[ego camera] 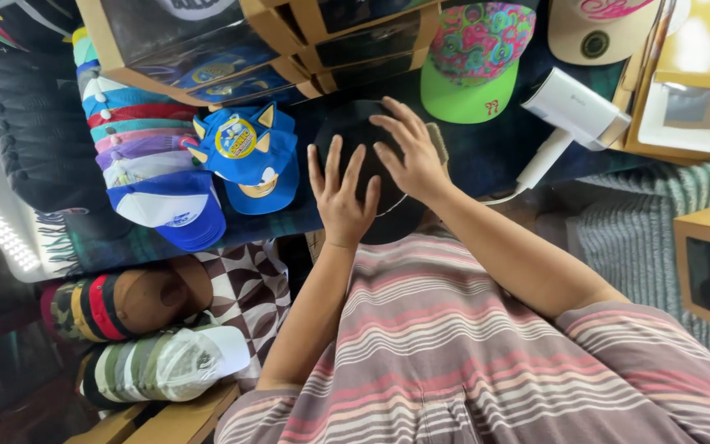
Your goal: Cleaning and reshaping a black baseball cap using a hair dryer and a brush on a head form.
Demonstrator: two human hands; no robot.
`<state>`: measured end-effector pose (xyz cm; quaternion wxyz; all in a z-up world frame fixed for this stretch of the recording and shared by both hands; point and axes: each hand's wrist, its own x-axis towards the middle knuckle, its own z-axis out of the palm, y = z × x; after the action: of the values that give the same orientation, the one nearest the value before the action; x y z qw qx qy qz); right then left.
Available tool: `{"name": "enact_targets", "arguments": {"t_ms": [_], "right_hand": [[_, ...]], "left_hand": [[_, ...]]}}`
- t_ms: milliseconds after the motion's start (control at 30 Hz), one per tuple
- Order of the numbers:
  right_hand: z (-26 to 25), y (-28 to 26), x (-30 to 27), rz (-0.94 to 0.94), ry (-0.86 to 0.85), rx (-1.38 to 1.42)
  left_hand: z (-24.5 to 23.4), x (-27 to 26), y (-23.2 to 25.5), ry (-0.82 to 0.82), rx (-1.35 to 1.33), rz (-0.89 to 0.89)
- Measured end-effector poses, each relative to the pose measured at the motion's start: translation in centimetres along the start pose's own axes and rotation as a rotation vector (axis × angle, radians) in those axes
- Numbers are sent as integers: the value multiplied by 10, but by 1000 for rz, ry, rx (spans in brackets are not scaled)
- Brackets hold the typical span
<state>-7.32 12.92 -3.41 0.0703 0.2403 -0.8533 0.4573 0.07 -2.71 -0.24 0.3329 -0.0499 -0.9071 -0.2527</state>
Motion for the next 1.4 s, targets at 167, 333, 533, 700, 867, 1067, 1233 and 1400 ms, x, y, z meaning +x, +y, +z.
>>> {"name": "enact_targets", "arguments": {"t_ms": [167,333,533,700,867,1067,1233,1400], "right_hand": [[7,-19,2,16,108,-90],[7,-33,6,189,105,185],[3,-23,17,634,-6,415],[14,-51,40,218,-59,-219],[10,-35,62,281,-148,-255],[-8,-16,68,637,-358,242],[-4,-4,44,516,-118,548],[-7,10,-7,450,-64,468]], "left_hand": [[-5,9,-42,-61,-242,-19],[-12,27,-82,-368,-778,-298],[27,27,-130,-560,-1007,-610],[34,54,-117,-602,-630,-117],[37,68,-117,-739,-651,-133],[38,82,-121,-937,-992,-623],[33,68,-114,-671,-1121,-957],[1,17,-71,-336,-998,-886]]}}
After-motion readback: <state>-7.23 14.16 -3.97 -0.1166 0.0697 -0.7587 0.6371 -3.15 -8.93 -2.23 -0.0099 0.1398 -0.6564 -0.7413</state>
